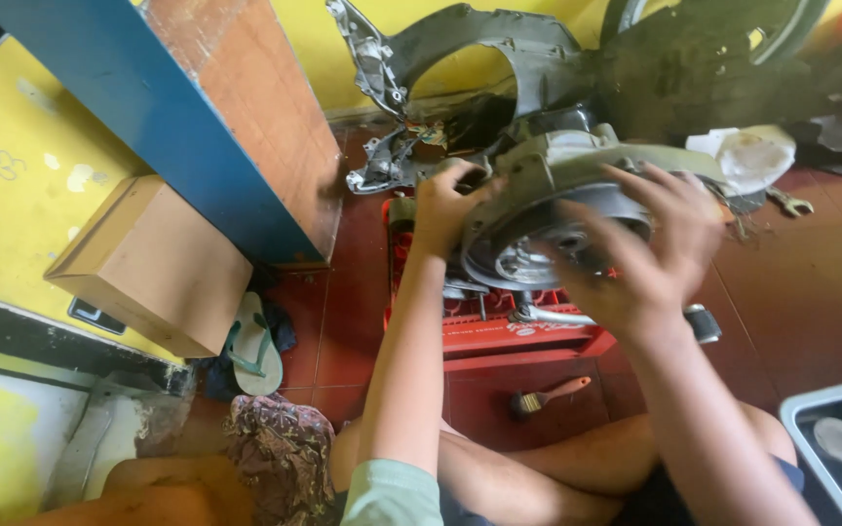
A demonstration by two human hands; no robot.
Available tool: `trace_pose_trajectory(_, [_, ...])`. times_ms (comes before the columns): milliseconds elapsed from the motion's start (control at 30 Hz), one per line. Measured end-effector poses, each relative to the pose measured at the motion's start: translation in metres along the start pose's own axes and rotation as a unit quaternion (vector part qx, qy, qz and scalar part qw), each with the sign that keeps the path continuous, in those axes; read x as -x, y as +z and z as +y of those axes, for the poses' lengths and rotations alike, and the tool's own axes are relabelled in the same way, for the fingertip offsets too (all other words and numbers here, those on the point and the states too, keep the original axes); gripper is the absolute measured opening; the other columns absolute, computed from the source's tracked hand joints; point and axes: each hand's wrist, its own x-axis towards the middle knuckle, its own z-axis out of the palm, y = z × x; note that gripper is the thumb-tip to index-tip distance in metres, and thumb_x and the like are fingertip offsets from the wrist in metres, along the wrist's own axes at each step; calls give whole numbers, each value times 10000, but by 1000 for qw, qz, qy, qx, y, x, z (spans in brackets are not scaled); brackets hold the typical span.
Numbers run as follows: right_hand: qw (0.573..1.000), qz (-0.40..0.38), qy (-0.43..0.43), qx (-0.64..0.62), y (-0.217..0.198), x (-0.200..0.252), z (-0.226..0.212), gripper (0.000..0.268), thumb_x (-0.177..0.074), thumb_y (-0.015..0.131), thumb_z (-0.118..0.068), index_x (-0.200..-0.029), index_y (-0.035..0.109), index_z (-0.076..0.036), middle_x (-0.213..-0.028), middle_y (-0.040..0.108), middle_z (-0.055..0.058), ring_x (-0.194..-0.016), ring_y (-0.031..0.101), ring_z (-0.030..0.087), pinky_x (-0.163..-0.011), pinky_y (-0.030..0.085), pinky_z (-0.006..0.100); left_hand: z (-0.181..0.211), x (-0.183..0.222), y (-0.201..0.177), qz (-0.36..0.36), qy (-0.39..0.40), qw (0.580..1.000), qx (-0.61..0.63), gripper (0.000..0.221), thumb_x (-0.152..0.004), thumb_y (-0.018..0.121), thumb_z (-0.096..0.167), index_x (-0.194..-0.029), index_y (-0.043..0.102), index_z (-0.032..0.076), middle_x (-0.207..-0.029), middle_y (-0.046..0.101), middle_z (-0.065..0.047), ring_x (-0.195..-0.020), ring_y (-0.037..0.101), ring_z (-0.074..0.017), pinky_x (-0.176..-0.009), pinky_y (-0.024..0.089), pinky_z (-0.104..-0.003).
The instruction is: Cleaning and inspecting motorcycle engine components using a brush, screwdriver, and hammer.
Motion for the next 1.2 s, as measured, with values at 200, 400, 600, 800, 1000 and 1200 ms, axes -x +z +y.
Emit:
trace_pose_trajectory(200, [826, 7, 526, -202, 22, 164, 59, 735, -994, 777, -185, -1527, 323, 38, -1298, 495, 312, -1142, 567, 402, -932, 478, 488, -11, 18, 3, 237, 76, 965, -84, 377, -887, 686, 536, -825, 742, 167, -819, 733, -78, -863, 730, -293, -834, 570, -418])
trace_pose_trajectory(400, [813, 20, 540, -215, 56, 212, 102, 139, -1084, 630, -99, -1006, 710, -16, -826, 666, 106, -804, 613, 171, -786, 510, 381, -39, 116, 1, 242, 57, 965, -87, 561, -933, 662, 455, -1252, 649, -6, -1278, 538, -280, -1205, 578, -488, -1040, 473, -567])
trace_pose_trajectory(600, [803, 31, 539, -251, 47, 159, 78, 201, -1086, 506, -61, -1231, 645, -50, -1017, 624, 74, -1019, 581, 168, -982, 503, 438, -28, 135, 10, 189, -11, 981, -45, 1099, -707, 768, 748, -1516, 446, 77, -1481, 375, -353, -1339, 464, -565, -1052, 408, -725])
trace_pose_trajectory(800, [846, -33, 498, -189, 61, 155, 98, 202, -1108, 532, -113, -1236, 640, 0, -1051, 659, 233, -1086, 647, 331, -971, 494, 524, -23, 119, 8, 188, -99, 977, -13, 915, -786, 814, 599, -1484, 486, 106, -1492, 429, -272, -1353, 500, -485, -1095, 428, -635])
trace_pose_trajectory(1000, [840, -18, 514, -175, 78, 119, 94, 196, -1113, 571, -158, -1067, 643, 18, -860, 625, 168, -910, 584, 193, -830, 512, 445, -6, 103, -12, 161, -226, 961, 8, 1149, -669, 839, 688, -1556, 424, 86, -1471, 482, -249, -1381, 503, -434, -1117, 420, -565])
trace_pose_trajectory(1200, [834, -53, 529, -145, 80, 87, 87, 221, -1120, 613, -206, -1016, 662, -18, -808, 653, 172, -830, 638, 242, -776, 504, 463, 0, 141, 28, 205, -169, 959, 94, 1129, -802, 786, 564, -1651, 177, 137, -1583, 326, -321, -1462, 351, -497, -1172, 320, -622])
